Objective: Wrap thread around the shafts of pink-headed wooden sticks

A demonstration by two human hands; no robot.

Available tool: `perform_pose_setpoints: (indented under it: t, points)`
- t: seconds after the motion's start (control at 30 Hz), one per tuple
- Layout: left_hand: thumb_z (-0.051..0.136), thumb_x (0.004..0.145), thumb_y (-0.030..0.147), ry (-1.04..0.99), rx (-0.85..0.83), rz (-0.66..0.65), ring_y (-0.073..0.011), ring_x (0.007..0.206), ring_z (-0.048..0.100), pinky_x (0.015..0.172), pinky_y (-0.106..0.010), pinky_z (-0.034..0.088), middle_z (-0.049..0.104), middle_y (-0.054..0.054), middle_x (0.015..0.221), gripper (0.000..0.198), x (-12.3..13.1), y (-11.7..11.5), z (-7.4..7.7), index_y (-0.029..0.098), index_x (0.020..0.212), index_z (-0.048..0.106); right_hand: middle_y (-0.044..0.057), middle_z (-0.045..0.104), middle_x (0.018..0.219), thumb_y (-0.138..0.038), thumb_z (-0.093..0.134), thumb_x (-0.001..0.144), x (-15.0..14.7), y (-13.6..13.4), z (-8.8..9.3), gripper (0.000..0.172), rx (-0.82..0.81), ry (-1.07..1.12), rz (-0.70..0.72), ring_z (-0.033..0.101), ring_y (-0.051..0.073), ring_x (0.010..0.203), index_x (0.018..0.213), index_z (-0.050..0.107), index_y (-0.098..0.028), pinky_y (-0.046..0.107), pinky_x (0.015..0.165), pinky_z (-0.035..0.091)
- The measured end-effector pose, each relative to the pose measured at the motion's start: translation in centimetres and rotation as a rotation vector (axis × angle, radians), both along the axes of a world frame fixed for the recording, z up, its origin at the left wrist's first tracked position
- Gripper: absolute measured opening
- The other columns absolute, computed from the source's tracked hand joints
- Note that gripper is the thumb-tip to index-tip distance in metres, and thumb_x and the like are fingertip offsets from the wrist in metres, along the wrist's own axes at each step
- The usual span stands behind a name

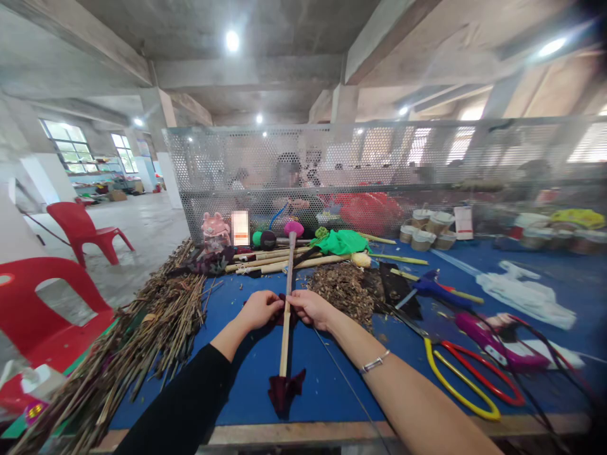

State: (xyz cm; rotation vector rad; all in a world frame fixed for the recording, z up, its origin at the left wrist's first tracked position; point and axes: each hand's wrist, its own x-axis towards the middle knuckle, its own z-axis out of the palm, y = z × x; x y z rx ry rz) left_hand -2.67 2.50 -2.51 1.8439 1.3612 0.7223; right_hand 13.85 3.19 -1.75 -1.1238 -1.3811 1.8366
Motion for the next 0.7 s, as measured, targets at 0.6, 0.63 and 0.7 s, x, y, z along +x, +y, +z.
perform_pose_setpoints:
  t: [0.6,0.63,0.7]
  points:
    - [0.039,0.076,0.054,-0.006,-0.124,0.086,-0.0118,0.045,0.054,0.042,-0.022,0.038,0.061,-0.004,0.061,0.043,0.9,-1.5,1.3,0.015,0.071,0.056,-0.012,0.029,0.037,-0.033,0.057,0.072,0.0,0.0,-0.3,0.022,0.011,0.021,-0.028,0.014,0.002,0.029,0.066,0.042,-0.018,0.015,0.029,0.006]
    - [0.044,0.073,0.056,-0.028,-0.171,0.064,-0.0118,0.044,0.053,0.04,-0.021,0.037,0.06,-0.004,0.058,0.043,1.1,-1.9,1.5,0.015,0.068,0.055,-0.012,0.029,0.037,-0.034,0.057,0.072,0.0,0.1,-0.4,0.023,0.016,0.026,-0.029,0.015,0.002,0.029,0.066,0.042,-0.018,0.016,0.029,0.006]
    - [0.06,0.061,0.053,-0.105,-0.263,0.025,-0.0113,0.043,0.052,0.039,-0.02,0.037,0.056,-0.001,0.052,0.04,1.8,-2.6,1.7,0.014,0.062,0.053,-0.012,0.029,0.036,-0.035,0.058,0.071,0.0,0.2,-0.4,0.024,0.018,0.03,-0.033,0.015,0.002,0.028,0.065,0.042,-0.018,0.016,0.029,0.006]
